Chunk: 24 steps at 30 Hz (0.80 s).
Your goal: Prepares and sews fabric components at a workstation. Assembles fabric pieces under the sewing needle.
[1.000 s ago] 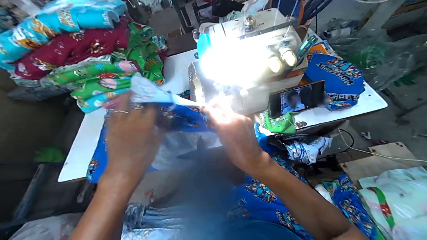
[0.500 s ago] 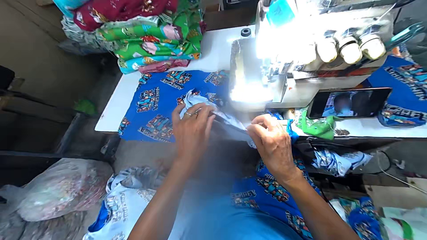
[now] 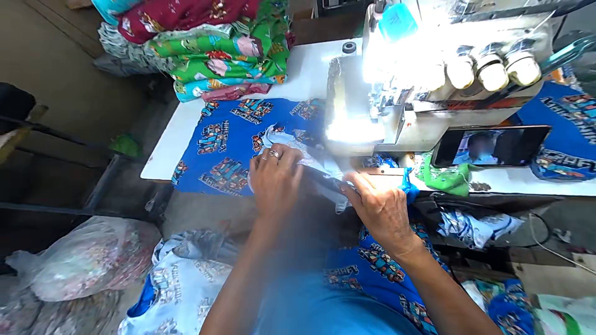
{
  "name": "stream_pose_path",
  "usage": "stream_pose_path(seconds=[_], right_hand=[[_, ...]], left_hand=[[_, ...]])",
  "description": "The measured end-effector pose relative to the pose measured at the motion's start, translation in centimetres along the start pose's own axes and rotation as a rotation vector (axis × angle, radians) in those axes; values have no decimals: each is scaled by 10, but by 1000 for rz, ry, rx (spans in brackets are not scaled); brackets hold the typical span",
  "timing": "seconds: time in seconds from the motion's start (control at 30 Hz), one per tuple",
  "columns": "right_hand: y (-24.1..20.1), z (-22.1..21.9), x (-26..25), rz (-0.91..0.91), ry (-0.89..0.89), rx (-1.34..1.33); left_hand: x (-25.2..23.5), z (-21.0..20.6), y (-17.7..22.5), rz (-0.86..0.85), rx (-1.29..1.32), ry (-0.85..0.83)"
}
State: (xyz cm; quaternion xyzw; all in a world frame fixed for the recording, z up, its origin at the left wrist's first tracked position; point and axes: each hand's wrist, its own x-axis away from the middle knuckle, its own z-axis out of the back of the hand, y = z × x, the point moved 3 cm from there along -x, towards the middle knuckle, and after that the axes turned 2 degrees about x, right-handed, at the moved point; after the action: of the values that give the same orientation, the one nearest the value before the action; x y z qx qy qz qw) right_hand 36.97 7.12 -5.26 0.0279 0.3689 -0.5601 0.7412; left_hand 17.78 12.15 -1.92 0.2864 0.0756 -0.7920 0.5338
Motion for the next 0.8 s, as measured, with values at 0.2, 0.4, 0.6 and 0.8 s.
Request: stream_pose_path(seconds=[0.2,0.4,0.6,0.8], right_hand=[[-8,-4,6,-4,-151,-129],[-17,1,-1,-91,-410,-851],[24,12,-12,-429,22,-960],[55,11,0,-418,139,-856]], left_hand=[[14,10,-5,113,463,191],[-9,6,9,112,710,330],[-131,-35,48,71,360,-97],[-160,-75,61,90,357,-254]])
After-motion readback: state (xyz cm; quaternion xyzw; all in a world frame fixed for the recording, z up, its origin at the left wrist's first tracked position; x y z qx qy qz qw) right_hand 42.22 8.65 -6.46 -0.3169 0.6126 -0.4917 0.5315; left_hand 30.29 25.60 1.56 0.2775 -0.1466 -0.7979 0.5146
